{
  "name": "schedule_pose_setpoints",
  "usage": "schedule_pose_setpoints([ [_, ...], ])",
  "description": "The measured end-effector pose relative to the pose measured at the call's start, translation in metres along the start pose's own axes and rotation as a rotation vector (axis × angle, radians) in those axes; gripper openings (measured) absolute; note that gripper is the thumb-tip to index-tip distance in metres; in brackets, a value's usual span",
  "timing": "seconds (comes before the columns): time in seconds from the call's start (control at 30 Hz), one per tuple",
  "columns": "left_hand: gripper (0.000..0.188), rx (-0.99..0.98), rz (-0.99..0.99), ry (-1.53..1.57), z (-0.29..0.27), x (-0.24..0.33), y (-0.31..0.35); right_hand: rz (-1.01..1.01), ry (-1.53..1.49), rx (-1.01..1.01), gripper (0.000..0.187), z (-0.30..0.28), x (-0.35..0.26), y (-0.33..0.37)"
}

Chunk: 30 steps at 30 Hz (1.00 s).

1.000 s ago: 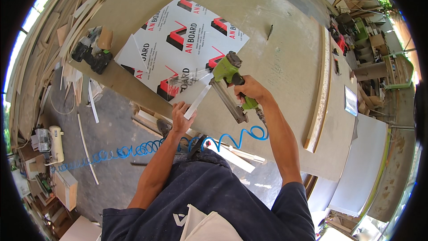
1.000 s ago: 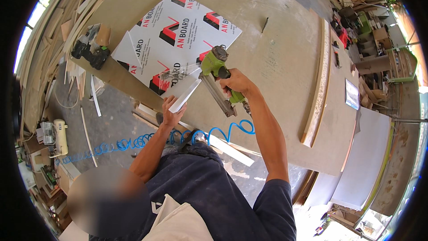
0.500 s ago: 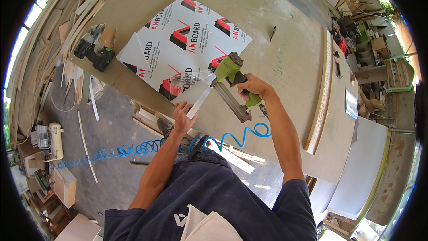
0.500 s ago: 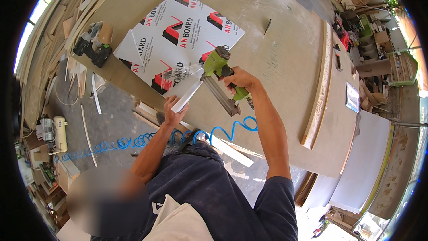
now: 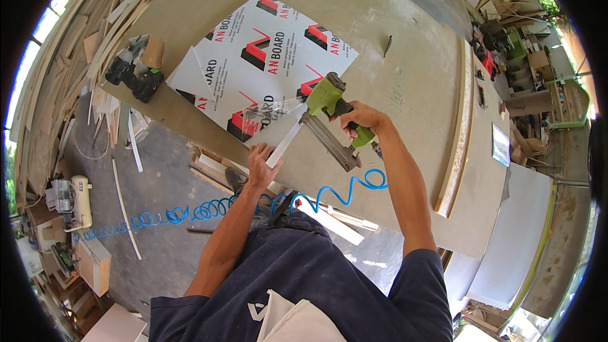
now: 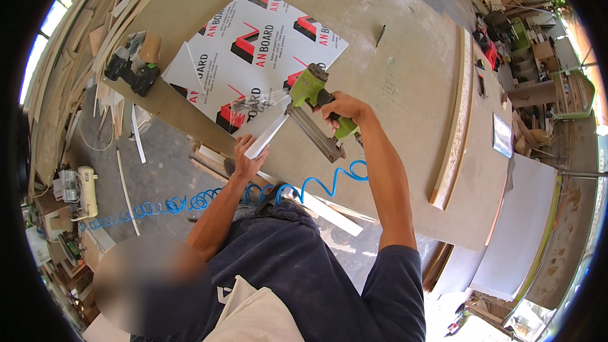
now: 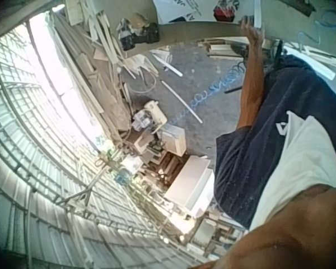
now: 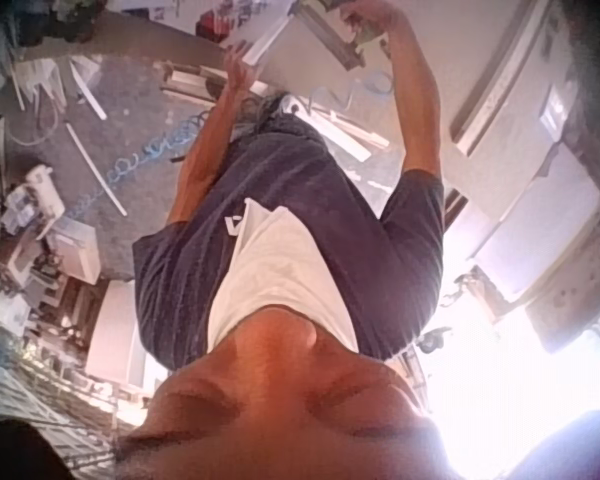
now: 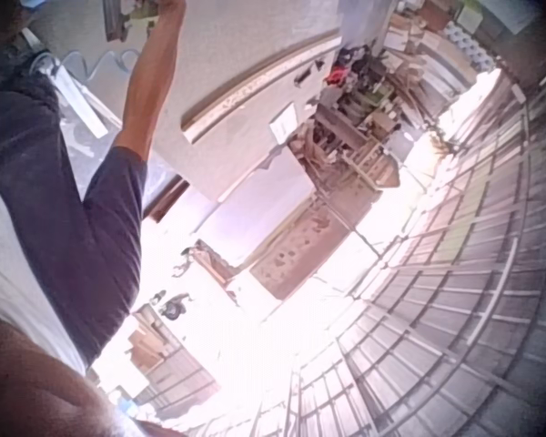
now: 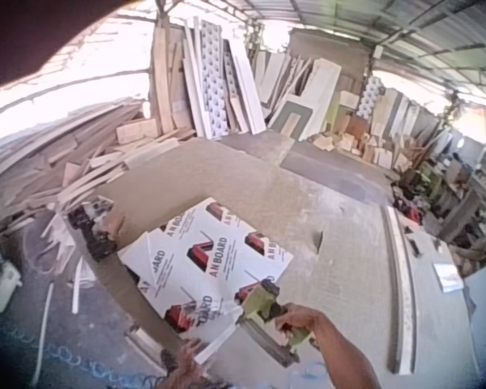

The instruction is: The person assembles a white wooden structure, likely a small cabinet or shelf, on a workbench. They align pre-cut white panels and use a pneumatic nail gun to fasten the pieces together, flipping the assembly to secure different sides.

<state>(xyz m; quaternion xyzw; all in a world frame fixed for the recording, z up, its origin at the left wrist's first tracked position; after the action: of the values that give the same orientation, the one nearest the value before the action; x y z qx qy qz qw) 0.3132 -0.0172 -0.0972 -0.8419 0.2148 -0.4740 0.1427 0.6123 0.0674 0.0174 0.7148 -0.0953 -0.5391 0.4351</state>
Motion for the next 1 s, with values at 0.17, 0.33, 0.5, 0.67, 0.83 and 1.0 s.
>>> schedule_pose_setpoints([
  [0.17, 0.024, 0.019, 0.009, -0.002, -0.001, 0.003, -0.003, 0.034, -0.047, -0.054, 0.036, -0.009, 0.005, -0.008],
  [0.33, 0.022, 0.013, 0.023, -0.006, -0.002, 0.005, -0.004, 0.031, -0.057, -0.07, 0.035, -0.015, 0.01, -0.013],
  [0.5, 0.02, 0.019, 0.01, -0.008, -0.002, 0.004, -0.002, -0.017, -0.043, -0.048, 0.036, -0.013, 0.01, -0.009],
  [0.67, 0.018, 0.032, -0.006, 0.015, -0.001, 0.005, -0.004, -0.137, -0.081, 0.094, 0.037, -0.015, 0.039, 0.029],
  [0.83, 0.016, 0.023, -0.034, 0.017, -0.006, 0.014, -0.01, -0.161, -0.316, 0.36, 0.02, -0.023, 0.124, 0.075],
  [1.0, 0.023, -0.018, -0.042, -0.008, -0.009, 0.011, -0.005, -0.186, -0.585, 0.648, 0.015, 0.002, 0.204, 0.121],
])
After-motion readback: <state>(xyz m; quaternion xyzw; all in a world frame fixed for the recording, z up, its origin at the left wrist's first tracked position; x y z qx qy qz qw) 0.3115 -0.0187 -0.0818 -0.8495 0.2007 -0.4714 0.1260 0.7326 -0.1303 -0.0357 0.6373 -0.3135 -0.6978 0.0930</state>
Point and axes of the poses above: each hand's wrist, its own y-axis away from the middle knuckle, its own z-axis out of the palm, x = y × z, the point moved 5 cm from there along -y, towards the middle knuckle, and after that the axes turned 7 degrees about y, right-handed, at the moved point
